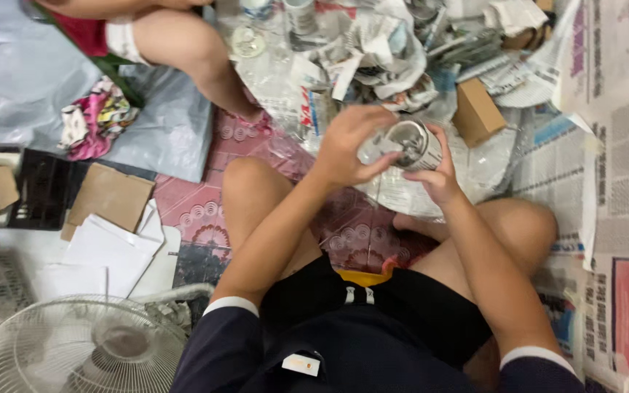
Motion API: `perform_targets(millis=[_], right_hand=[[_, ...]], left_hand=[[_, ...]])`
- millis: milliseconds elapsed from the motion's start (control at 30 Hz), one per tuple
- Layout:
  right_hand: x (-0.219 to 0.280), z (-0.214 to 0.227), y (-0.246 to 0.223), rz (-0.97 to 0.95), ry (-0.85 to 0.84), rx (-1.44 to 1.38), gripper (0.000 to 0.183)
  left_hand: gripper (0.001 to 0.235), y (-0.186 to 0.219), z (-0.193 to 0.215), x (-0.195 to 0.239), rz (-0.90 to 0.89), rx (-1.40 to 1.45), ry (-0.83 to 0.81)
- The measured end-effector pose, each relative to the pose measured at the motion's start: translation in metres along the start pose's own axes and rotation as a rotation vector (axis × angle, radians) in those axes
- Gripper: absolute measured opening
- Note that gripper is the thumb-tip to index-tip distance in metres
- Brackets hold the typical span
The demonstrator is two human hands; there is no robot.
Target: The person sits on the floor and wraps disposable paper cups with newspaper sheets. They fold the newspaper around each cup, roll it tightly, and place the wrapped bundle into a pile. The person handles cups and newspaper sheets one at a time.
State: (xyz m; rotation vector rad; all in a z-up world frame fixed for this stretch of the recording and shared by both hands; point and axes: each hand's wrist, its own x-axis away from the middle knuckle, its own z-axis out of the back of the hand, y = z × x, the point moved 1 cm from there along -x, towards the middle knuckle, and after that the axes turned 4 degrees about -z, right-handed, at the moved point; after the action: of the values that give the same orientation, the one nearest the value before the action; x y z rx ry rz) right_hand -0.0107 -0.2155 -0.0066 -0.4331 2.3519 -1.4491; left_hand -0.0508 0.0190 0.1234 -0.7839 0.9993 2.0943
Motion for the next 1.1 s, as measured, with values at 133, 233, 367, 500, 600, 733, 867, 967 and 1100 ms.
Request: perform_targets(millis=[133,233,367,500,600,733,867,967,1100], right_hand=[[0.001,-0.005,-0.003,0.058,0.044,0.232,0.092],[0.004,-0.025,-0.015,0.180,0.025,0.414,0.090],[0.006,-0.055,-0.030,0.142,0.026,0.594,0.087],[0.005,-0.075,-0.034,0.093,-0.053,0.673,0.086],[0.000,-0.085,-0.035,0.083,-0.108,0.614,0.090],[-0.003,-0.093,-0.039,0.258,-0.098,0.665,0.093],[-0.005,-0.089,-0.040,0.235,-0.050,0.670,0.087],[-0.002,-0.084,-0.036,0.201,-0.027,0.651,0.083],[-0.002,-0.073,-0.021,0.165,-0.051,0.695,0.078]], left_hand=[[0.086,0.005,-0.007,-0.001,0.229,0.164,-0.086],[0.091,0.005,-0.020,0.002,0.256,0.256,-0.126],[0.072,-0.013,-0.024,0.016,0.319,0.346,-0.042],[0.063,-0.039,-0.017,0.035,0.421,0.382,-0.017],[0.063,-0.059,-0.005,0.031,0.520,0.410,-0.038],[0.056,-0.067,0.042,0.021,0.506,0.382,0.013],[0.050,-0.092,0.086,0.000,0.556,0.176,0.049],[0.049,-0.124,0.094,-0.026,0.461,-0.084,0.049],[0.056,-0.185,0.073,-0.058,0.398,-0.459,-0.060]])
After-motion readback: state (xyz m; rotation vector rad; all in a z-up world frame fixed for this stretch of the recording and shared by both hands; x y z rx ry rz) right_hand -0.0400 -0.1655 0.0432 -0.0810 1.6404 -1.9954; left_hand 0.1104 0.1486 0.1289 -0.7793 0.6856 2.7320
